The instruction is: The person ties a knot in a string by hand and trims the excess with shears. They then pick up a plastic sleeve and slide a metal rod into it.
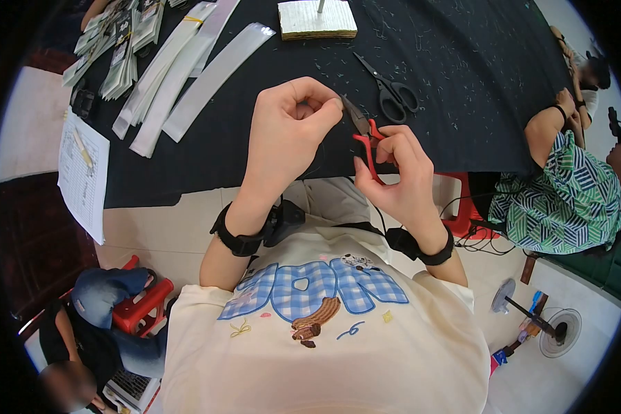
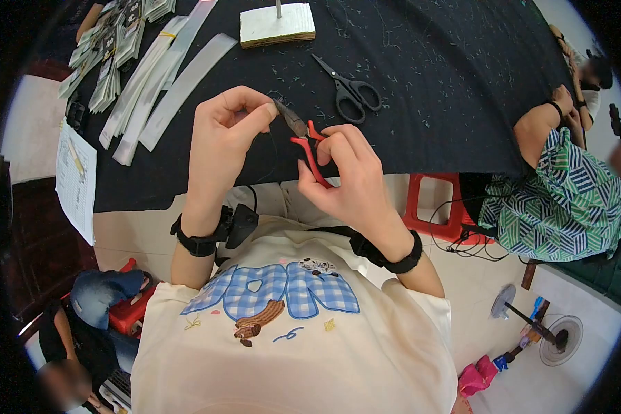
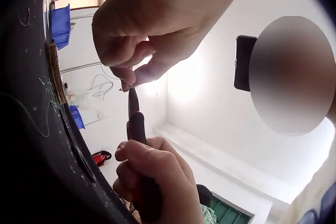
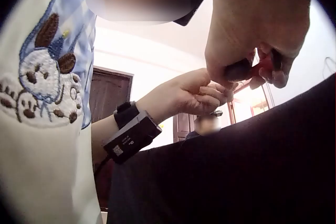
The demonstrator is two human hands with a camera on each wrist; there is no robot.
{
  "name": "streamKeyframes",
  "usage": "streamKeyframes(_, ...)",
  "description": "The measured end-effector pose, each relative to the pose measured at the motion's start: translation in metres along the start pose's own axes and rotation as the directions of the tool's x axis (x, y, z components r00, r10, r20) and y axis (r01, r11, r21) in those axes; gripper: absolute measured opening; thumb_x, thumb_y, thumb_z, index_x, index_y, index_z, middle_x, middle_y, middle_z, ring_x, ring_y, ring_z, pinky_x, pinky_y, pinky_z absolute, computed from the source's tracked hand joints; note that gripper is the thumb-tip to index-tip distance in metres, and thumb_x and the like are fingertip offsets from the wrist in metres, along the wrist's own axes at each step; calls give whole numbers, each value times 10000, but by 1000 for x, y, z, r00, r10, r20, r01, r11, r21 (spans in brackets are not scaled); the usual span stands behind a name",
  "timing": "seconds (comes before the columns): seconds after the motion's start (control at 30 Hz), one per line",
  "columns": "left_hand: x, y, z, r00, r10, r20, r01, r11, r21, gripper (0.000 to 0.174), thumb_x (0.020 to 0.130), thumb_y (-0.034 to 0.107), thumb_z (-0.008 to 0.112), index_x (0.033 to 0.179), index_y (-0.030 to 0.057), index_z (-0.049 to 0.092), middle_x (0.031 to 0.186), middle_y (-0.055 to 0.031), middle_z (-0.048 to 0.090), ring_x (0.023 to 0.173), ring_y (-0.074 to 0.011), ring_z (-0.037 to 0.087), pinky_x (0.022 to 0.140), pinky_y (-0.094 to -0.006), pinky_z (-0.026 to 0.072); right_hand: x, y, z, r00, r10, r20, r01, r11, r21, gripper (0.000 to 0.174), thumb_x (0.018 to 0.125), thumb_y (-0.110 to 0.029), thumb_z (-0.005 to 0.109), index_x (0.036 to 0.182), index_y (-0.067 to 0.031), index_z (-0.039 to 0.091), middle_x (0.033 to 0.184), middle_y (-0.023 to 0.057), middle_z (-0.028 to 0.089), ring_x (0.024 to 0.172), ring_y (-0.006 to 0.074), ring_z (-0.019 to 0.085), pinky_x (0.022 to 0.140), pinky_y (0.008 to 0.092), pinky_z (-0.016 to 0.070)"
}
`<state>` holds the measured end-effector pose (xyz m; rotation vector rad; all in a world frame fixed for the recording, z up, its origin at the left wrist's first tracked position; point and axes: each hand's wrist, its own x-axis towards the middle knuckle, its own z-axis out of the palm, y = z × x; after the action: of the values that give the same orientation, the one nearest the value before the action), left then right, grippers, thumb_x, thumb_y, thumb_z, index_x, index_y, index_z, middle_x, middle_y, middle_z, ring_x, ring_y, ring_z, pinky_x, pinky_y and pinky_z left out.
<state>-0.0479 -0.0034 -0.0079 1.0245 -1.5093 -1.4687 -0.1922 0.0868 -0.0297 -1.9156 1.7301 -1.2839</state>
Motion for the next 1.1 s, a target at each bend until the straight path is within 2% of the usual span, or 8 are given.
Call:
streamKeyframes(0.33, 3, 0, -6, 999, -15, -42, 19, 996, 91, 111, 770, 78, 600, 753, -30, 620, 572, 15, 530, 498, -8, 419, 446, -175, 305, 6, -10, -15, 993, -82, -82, 80, 997, -22, 235, 583, -32, 690, 676, -17, 475, 752, 115, 533, 635, 202, 543, 535, 255, 439)
streamKeyframes(0.57, -1, -2, -2, 984, 140, -111, -126, 985, 120, 65, 774, 44, 603, 753, -14, 623, 580, 22, 517, 459, 10, 341, 403, -181, 236, 23, 27, -48, 915, 297, -275, -298, 954, 38, 222, 699, -62, 649, 706, -20, 430, 718, 68, 537, 548, 69, 402, 502, 201, 353)
streamKeyframes(0.6, -1, -3, 0, 983, 147, -106, -134, 984, 116, 65, 774, 44, 603, 753, -14, 623, 580, 22, 517, 459, 10, 341, 403, -181, 236, 29, 30, -57, 912, 325, -249, -380, 899, -217, 226, 717, -88, 638, 715, -9, 427, 663, 77, 507, 544, 114, 425, 523, 238, 378)
streamKeyframes(0.7, -2, -3, 1, 957, 256, -133, -241, 963, 121, 33, 769, 16, 603, 752, -5, 622, 606, 23, 512, 448, 5, 334, 403, -175, 231, 32, 73, -63, 920, 314, -235, -388, 815, -431, 242, 718, -139, 649, 752, 22, 471, 739, 130, 536, 691, 269, 513, 641, 353, 422)
streamKeyframes(0.77, -6, -1, -1, 973, 218, -72, -205, 966, 156, 62, 810, 21, 589, 839, -26, 619, 695, 13, 540, 561, -3, 475, 455, -137, 308, 32, 89, -64, 926, 281, -252, -371, 798, -475, 236, 723, -137, 646, 758, 25, 478, 785, 143, 537, 742, 278, 509, 673, 358, 417)
streamKeyframes(0.93, -11, 4, -3, 978, 200, -55, -192, 973, 131, 63, 811, 23, 588, 840, -22, 621, 689, 9, 542, 562, -3, 483, 456, -131, 310, 36, 93, -66, 940, 254, -228, -340, 754, -562, 206, 740, -121, 636, 797, 29, 508, 875, 157, 527, 835, 298, 488, 740, 364, 403)
streamKeyframes(1.0, -14, 8, -4, 975, 217, -45, -207, 966, 155, 61, 809, 21, 588, 840, -19, 622, 692, 5, 547, 566, -7, 490, 455, -131, 312, 36, 89, -60, 959, -107, -261, -138, 631, -763, 176, 748, -100, 627, 849, 16, 542, 865, 145, 532, 837, 305, 487, 746, 377, 402)
streamKeyframes(1.1, -16, 8, -7, 965, 257, -41, -249, 957, 148, 58, 808, 18, 585, 838, -14, 623, 697, 1, 551, 573, -12, 498, 455, -131, 314, 41, 53, -45, 960, -87, -265, -103, 771, -628, 153, 754, -87, 621, 870, -3, 569, 877, 129, 540, 837, 308, 491, 746, 386, 405)
